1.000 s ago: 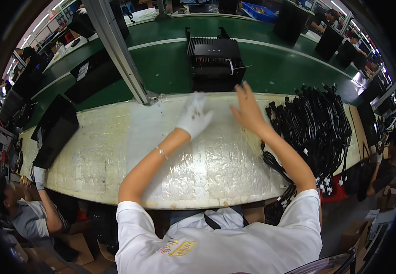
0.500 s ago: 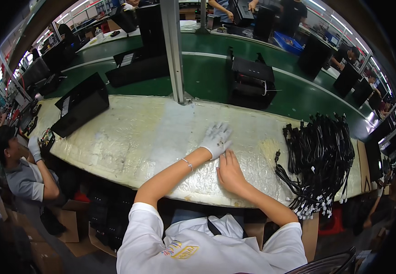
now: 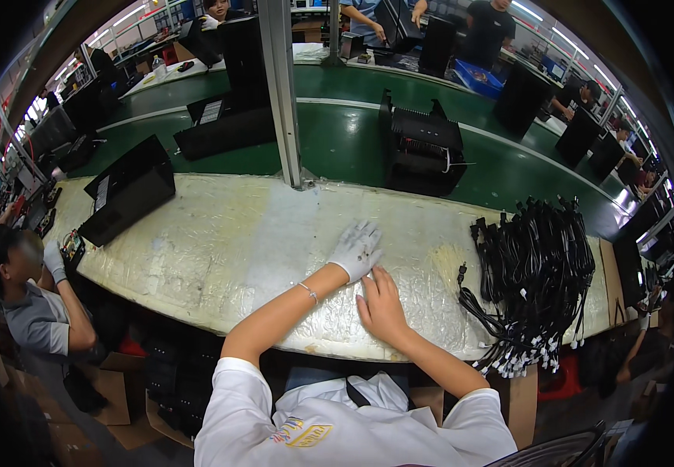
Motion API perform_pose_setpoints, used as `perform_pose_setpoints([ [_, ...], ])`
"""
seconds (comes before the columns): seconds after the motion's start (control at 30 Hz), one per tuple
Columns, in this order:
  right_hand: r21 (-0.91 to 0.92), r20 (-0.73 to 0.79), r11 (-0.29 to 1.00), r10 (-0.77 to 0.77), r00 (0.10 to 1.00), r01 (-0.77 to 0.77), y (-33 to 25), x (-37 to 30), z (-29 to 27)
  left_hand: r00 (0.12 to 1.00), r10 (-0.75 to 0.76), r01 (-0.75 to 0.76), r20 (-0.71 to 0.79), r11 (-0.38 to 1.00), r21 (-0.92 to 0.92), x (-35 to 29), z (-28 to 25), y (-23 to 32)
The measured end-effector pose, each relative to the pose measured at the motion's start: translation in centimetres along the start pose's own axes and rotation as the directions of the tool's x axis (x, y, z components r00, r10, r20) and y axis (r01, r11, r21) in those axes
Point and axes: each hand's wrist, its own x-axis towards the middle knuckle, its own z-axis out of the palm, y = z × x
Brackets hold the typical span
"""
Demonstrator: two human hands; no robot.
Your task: Assembling electronic components and wiring into a plastic housing on a factory production line.
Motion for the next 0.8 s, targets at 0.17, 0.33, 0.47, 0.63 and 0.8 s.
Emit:
perform_pose_setpoints([
  [0.17,0.025,-0.003,1.000,0.006,1.000,-0.006,0.0,0.1,-0.2,1.000,0.003,-0.003,-0.012,1.000,0.004,0.1,0.3,-0.1],
  [0.33,0.037,-0.006,0.999,0.005,1.000,-0.005,0.2,0.0,-0.3,1.000,-0.003,0.003,0.012,1.000,0.019,0.2,-0.5,0.5],
  [0.47,0.036,-0.008,0.999,0.006,1.000,-0.006,0.1,0.0,-0.4,1.000,0.004,-0.004,0.024,1.000,0.015,0.3,-0.2,0.2],
  [0.63,0.053,-0.005,0.999,0.011,1.000,-0.011,0.1,-0.1,-0.3,0.999,0.007,-0.007,-0.035,1.000,-0.006,0.2,0.2,0.0],
  [0.8,0.054,-0.017,0.998,0.011,1.000,-0.010,0.2,-0.1,-0.3,0.998,0.019,-0.019,-0.052,1.000,-0.001,0.2,0.5,-0.2],
])
